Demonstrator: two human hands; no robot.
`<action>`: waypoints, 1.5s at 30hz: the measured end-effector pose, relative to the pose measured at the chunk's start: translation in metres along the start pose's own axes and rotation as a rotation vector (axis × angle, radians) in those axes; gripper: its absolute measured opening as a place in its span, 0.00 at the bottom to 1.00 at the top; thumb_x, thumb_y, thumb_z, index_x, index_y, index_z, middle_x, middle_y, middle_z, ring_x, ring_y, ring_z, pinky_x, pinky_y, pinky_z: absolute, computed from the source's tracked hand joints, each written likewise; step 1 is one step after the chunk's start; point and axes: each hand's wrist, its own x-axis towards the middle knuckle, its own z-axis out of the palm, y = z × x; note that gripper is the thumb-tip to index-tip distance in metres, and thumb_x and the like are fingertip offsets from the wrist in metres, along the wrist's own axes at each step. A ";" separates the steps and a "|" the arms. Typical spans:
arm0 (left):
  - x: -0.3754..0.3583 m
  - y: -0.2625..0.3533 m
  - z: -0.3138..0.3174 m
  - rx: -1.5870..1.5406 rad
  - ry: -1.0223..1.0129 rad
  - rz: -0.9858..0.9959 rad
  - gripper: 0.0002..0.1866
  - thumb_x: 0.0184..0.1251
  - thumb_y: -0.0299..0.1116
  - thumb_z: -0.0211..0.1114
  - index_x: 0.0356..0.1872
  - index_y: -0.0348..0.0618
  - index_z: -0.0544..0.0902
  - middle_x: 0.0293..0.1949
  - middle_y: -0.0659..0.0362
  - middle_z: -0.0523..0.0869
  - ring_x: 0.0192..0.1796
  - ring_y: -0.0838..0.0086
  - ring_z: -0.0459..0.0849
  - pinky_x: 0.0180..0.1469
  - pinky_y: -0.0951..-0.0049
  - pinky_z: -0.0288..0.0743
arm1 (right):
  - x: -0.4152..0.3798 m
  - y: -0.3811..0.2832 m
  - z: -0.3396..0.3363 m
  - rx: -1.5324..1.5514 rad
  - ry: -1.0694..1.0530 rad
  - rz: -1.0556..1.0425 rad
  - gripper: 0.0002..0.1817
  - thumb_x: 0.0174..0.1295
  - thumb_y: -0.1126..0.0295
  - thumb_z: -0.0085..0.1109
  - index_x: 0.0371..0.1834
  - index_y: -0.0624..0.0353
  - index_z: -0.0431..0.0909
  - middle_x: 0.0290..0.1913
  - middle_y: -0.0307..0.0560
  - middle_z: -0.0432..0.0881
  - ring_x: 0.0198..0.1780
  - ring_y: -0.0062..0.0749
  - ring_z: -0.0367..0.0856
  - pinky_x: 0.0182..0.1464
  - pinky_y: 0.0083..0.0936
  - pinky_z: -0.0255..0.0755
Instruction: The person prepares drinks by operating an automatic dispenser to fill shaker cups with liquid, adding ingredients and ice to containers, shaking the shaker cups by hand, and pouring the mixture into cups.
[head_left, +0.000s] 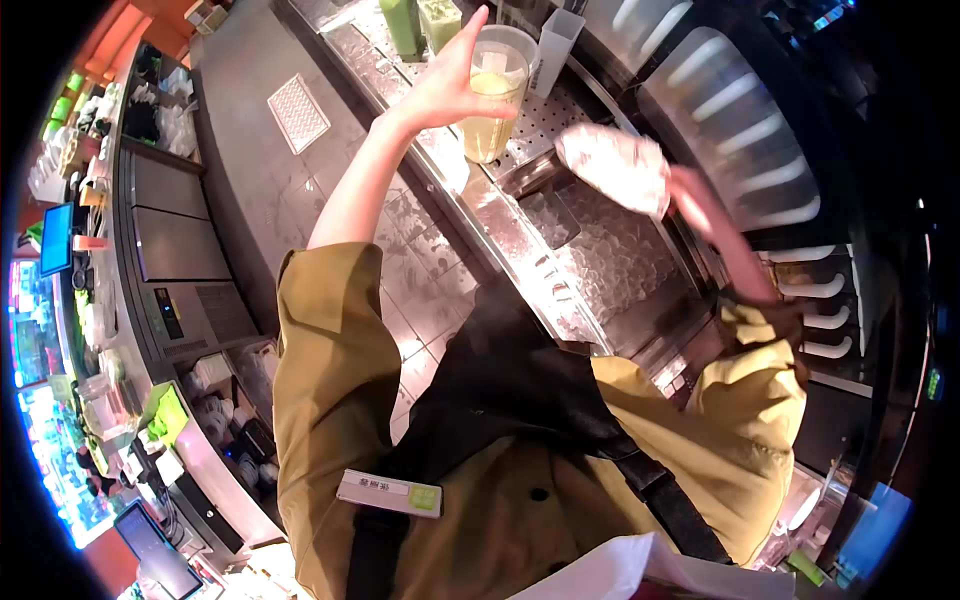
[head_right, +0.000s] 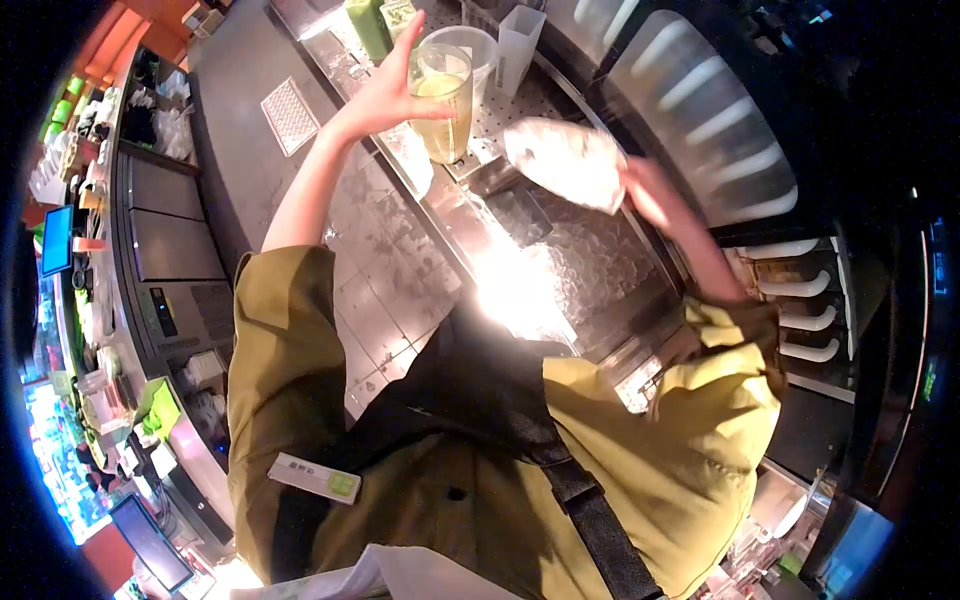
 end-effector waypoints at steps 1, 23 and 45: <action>0.003 -0.001 0.002 0.001 -0.008 -0.001 0.57 0.46 0.41 0.72 0.71 0.42 0.39 0.71 0.45 0.49 0.72 0.58 0.52 0.71 0.65 0.48 | 0.016 -0.017 -0.006 0.026 0.048 -0.013 0.11 0.63 0.67 0.46 0.27 0.59 0.74 0.22 0.33 0.74 0.22 0.16 0.68 0.24 0.17 0.62; 0.007 0.008 -0.012 -0.259 -0.123 -0.180 0.55 0.50 0.38 0.72 0.71 0.43 0.40 0.70 0.44 0.50 0.73 0.61 0.47 0.71 0.63 0.44 | 0.003 0.238 0.119 -1.223 -0.028 0.514 0.10 0.57 0.63 0.54 0.32 0.52 0.83 0.38 0.48 0.84 0.43 0.37 0.83 0.37 0.38 0.73; 0.005 -0.002 0.010 -0.299 0.271 -0.197 0.32 0.72 0.57 0.34 0.63 0.42 0.67 0.60 0.50 0.73 0.65 0.64 0.68 0.67 0.69 0.57 | -0.041 0.157 0.015 -0.539 0.121 0.235 0.13 0.56 0.68 0.45 0.32 0.67 0.77 0.25 0.51 0.80 0.28 0.33 0.79 0.31 0.34 0.70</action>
